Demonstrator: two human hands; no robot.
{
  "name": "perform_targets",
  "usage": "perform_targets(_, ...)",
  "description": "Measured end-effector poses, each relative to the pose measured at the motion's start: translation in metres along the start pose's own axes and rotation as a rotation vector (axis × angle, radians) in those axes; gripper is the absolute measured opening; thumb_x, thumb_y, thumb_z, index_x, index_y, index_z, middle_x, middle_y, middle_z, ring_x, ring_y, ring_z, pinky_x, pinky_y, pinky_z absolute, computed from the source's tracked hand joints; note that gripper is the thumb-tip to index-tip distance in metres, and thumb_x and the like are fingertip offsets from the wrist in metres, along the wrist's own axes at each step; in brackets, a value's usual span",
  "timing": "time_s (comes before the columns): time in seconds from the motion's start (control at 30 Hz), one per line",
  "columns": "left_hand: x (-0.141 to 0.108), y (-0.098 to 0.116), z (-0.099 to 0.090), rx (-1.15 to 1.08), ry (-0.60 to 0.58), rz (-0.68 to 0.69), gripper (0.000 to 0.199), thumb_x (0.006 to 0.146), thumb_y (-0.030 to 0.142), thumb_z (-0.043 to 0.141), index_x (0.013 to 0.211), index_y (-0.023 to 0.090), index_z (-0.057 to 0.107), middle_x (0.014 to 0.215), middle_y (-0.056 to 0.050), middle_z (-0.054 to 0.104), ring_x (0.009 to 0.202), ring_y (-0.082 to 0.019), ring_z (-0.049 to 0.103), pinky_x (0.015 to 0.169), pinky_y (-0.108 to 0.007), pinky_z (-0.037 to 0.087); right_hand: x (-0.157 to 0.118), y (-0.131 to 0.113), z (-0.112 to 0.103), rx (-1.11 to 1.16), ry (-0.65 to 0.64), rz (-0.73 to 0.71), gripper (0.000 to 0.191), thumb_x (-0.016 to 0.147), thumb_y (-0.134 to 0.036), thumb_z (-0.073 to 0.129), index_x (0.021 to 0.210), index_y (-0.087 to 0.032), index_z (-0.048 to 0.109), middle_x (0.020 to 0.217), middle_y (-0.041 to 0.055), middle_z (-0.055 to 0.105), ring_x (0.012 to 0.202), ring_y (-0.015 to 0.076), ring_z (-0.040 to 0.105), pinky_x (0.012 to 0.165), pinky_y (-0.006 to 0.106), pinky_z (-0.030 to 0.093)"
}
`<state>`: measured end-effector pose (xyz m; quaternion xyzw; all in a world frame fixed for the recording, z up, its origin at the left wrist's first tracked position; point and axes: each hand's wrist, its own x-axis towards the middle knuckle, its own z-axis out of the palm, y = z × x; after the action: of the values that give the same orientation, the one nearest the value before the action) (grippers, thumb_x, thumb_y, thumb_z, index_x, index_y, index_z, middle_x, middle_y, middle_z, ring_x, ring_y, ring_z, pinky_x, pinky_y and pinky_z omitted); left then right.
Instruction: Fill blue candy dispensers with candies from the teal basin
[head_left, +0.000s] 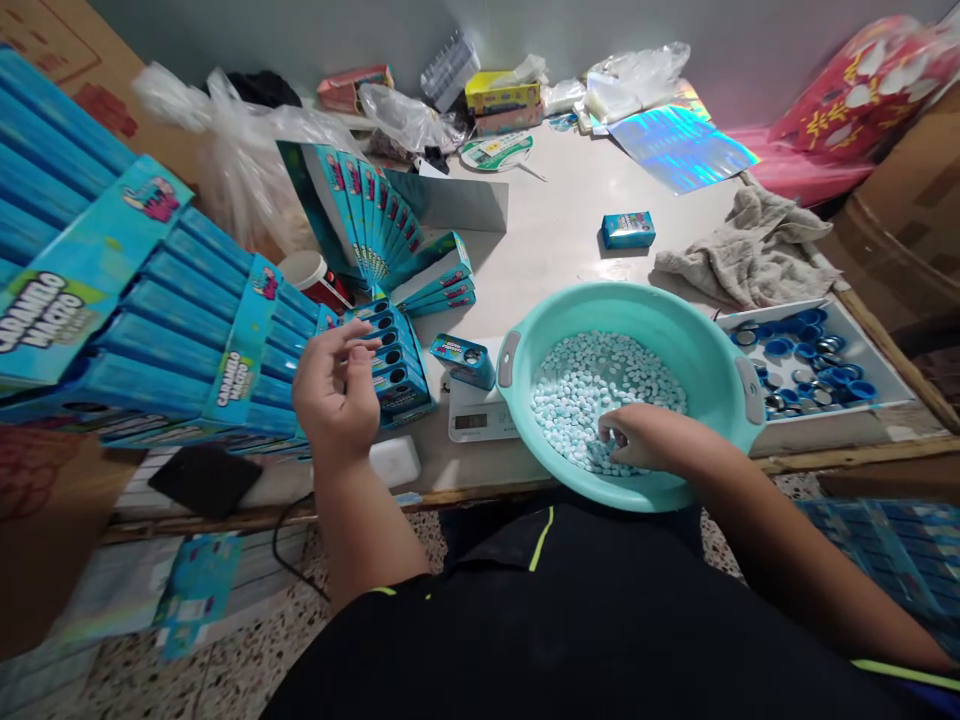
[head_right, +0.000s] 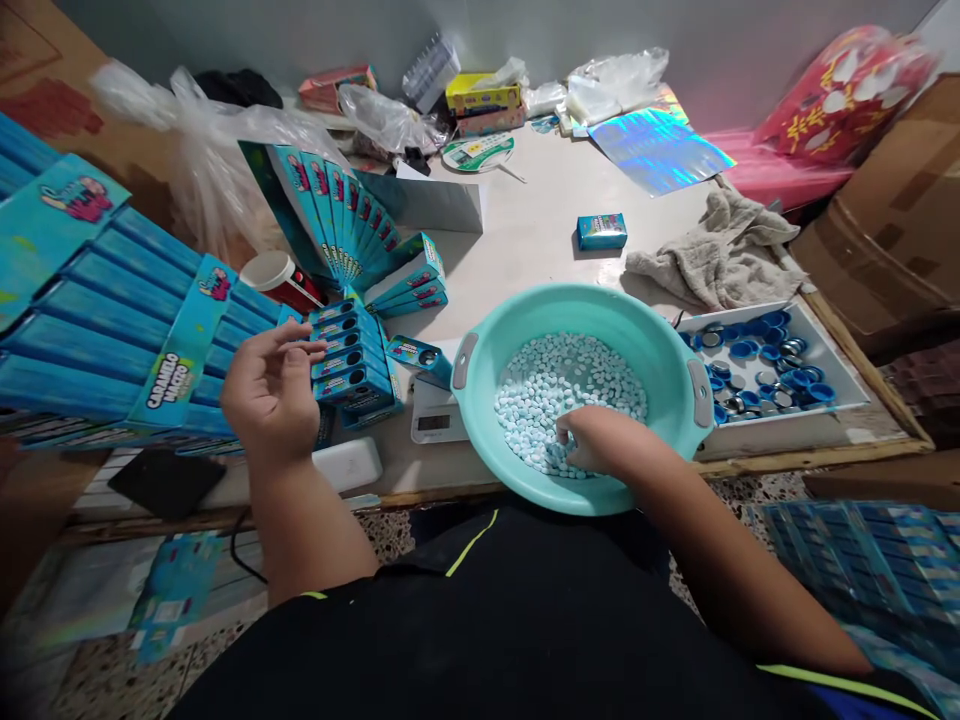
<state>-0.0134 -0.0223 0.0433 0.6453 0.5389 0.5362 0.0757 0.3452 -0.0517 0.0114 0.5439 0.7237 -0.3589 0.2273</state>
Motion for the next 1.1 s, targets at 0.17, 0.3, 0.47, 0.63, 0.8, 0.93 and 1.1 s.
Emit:
perform_targets(0.17,-0.005,-0.005,0.004,-0.061,0.109,-0.083,0.035,0.098,0.053,0.069,0.12,0.025,0.07,0.12,-0.005,0.069,0.096,-0.024,0.075,0.071,-0.043,0.068,0.0,0.0,0.002,-0.031,0.006,-0.004,0.033,0.085,-0.026,0.077,0.117,-0.02,0.074,0.105,0.0078,0.074,0.088,0.0216,0.063,0.065,0.028,0.033)
perform_targets(0.3,-0.008,-0.008,0.004,-0.05,0.108,-0.108,0.032,0.097,0.051,0.071,0.118,0.027,0.071,0.123,-0.008,0.069,0.098,-0.025,0.076,0.073,-0.043,0.069,0.0,0.0,0.002,-0.028,0.011,-0.026,0.019,0.085,-0.023,0.074,0.103,-0.018,0.076,0.096,0.0071,0.073,0.082,0.0205,0.06,0.065,0.029,0.032)
perform_targets(0.47,-0.01,-0.012,0.006,-0.067,0.123,-0.118,0.036,0.096,0.051,0.072,0.123,0.026,0.069,0.121,-0.009,0.072,0.099,-0.025,0.075,0.076,-0.042,0.068,0.0,-0.002,0.002,-0.012,-0.013,-0.015,0.015,0.086,-0.021,0.071,0.1,-0.017,0.077,0.095,0.0069,0.073,0.082,0.0197,0.059,0.066,0.028,0.033)
perform_targets(0.63,-0.01,-0.019,0.01,0.008,-0.001,-0.115,0.047,0.097,0.05,0.068,0.137,0.026,0.062,0.136,-0.012,0.067,0.115,-0.028,0.072,0.093,-0.045,0.065,0.0,0.0,0.003,0.008,-0.018,-0.01,0.01,0.086,-0.019,0.069,0.091,-0.017,0.077,0.09,0.0071,0.073,0.077,0.0188,0.058,0.064,0.029,0.033)
perform_targets(0.8,-0.008,-0.028,0.037,0.088,-0.49,-0.188,0.111,0.077,0.038,0.088,0.169,0.029,0.026,0.158,-0.018,0.052,0.145,-0.036,0.054,0.119,-0.057,0.048,0.003,0.003,0.006,0.012,0.005,-0.011,0.009,0.083,-0.016,0.065,0.082,-0.018,0.074,0.083,0.0064,0.071,0.072,0.0173,0.057,0.063,0.029,0.033)
perform_targets(0.93,-0.002,-0.024,0.058,0.099,-0.542,-0.23,0.12,0.071,0.035,0.094,0.171,0.027,0.027,0.132,-0.014,0.069,0.114,-0.031,0.071,0.105,-0.049,0.057,0.003,0.003,0.007,-0.001,0.04,-0.002,0.01,0.081,-0.016,0.064,0.075,-0.018,0.072,0.074,0.0047,0.067,0.065,0.0159,0.051,0.06,0.031,0.029)
perform_targets(1.1,0.008,0.015,0.064,0.179,-0.244,0.112,0.062,0.082,0.043,0.087,0.14,0.026,0.069,0.12,-0.008,0.073,0.112,-0.03,0.066,0.105,-0.05,0.054,0.003,0.002,0.007,-0.036,0.082,-0.008,0.014,0.08,-0.015,0.061,0.072,-0.018,0.072,0.07,0.0049,0.063,0.059,0.0149,0.044,0.058,0.033,0.024)
